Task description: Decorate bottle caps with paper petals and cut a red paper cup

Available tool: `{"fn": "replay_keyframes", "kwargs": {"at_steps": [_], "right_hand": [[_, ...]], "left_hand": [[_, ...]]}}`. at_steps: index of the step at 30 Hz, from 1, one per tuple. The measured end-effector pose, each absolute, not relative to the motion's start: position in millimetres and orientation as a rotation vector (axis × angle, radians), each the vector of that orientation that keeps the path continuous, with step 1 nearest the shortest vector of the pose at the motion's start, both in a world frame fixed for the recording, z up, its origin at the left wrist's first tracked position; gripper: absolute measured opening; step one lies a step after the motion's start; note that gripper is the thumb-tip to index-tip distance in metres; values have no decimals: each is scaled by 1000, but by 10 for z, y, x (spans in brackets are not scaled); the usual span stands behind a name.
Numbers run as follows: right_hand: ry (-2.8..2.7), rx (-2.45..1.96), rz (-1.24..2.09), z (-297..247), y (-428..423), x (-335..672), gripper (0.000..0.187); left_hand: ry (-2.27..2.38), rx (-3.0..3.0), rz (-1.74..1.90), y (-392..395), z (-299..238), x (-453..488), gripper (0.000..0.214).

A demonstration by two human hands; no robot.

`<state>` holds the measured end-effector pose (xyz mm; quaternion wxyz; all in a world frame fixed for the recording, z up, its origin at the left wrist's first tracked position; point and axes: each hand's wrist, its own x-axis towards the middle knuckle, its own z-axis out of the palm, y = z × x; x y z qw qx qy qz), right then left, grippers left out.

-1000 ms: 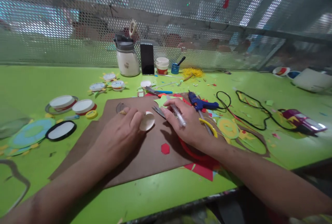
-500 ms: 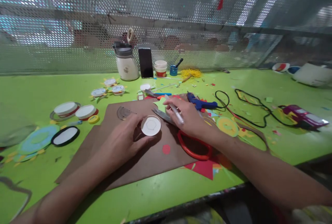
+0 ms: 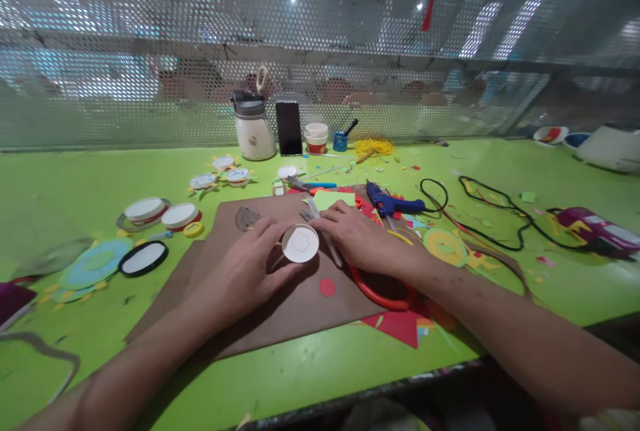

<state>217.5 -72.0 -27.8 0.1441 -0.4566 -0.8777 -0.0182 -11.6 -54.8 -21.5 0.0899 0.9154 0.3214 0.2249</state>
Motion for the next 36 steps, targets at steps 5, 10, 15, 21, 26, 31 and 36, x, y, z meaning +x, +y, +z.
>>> {"fn": "replay_keyframes", "kwargs": {"at_steps": [5, 10, 15, 21, 26, 31, 36], "right_hand": [[-2540, -1304, -61, -365, -696, 2160, 34], [-2505, -1314, -58, -447, -680, 2148, 46], [-2323, -1246, 20, -507, -641, 2155, 40], [-2009, -1311, 2, -449, -570, 2256, 22], [-1886, -1293, 61, -393, -575, 2296, 27], [-1923, -1254, 54, -356, -632, 2257, 25], [-1987, -1281, 38, -362, -624, 2275, 27]], "left_hand": [[933, 2750, 633, -563, -211, -113, 43], [944, 2702, 560, -577, -199, -116, 42], [956, 2680, 566, -570, -203, -123, 41], [1032, 2701, 468, -535, -233, -138, 39], [976, 2743, 397, -499, -266, -134, 36], [923, 2703, 361, -489, -260, -129, 38], [946, 2658, 343, -495, -198, -135, 54]]}}
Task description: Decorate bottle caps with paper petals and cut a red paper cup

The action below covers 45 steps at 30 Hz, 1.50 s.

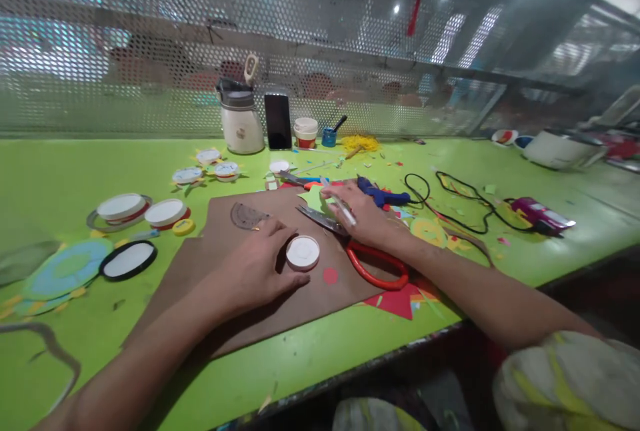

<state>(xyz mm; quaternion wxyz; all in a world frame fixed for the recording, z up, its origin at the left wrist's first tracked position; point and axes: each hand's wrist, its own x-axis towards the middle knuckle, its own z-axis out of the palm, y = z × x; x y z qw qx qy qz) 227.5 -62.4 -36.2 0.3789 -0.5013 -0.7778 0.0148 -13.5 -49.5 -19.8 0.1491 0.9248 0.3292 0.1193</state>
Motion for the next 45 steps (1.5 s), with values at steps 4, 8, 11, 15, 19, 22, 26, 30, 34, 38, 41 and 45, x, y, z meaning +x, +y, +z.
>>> {"fn": "replay_keyframes", "kwargs": {"at_steps": [4, 8, 11, 15, 19, 22, 26, 30, 34, 38, 41, 45], "right_hand": [[-1971, -1303, 81, -325, -632, 2292, 31], [-1937, -1309, 96, -231, -676, 2280, 30], [-1924, -1287, 123, -171, -719, 2260, 29], [-1920, -1274, 146, -168, -760, 2224, 29], [-1899, -1282, 199, -254, -757, 2190, 29], [-1882, -1249, 218, -298, -743, 2174, 26], [-1828, -1166, 203, -255, -753, 2149, 22], [-1719, -1104, 339, -159, -813, 2097, 18], [-1622, -1022, 564, -60, -932, 2020, 17], [-1702, -1044, 588, 55, -1064, 1949, 16], [-1728, -1030, 731, 88, -1122, 1909, 23], [-1742, -1014, 747, 4, -1134, 1885, 24]], "left_hand": [[965, 2623, 325, -495, -189, -117, 58], [967, 2628, 340, -480, -232, -82, 52], [971, 2656, 347, -472, -256, -63, 48], [967, 2657, 338, -475, -262, -70, 44], [959, 2650, 341, -472, -255, -108, 45], [945, 2640, 420, -483, -228, -122, 44], [920, 2738, 765, -555, -200, -110, 40], [876, 2904, 1085, -621, -219, -119, 44], [876, 2947, 1157, -654, -215, -160, 58], [874, 2961, 1177, -683, -176, -191, 68], [871, 2940, 1214, -707, -177, -217, 75], [831, 2933, 1258, -749, -190, -241, 81]]}}
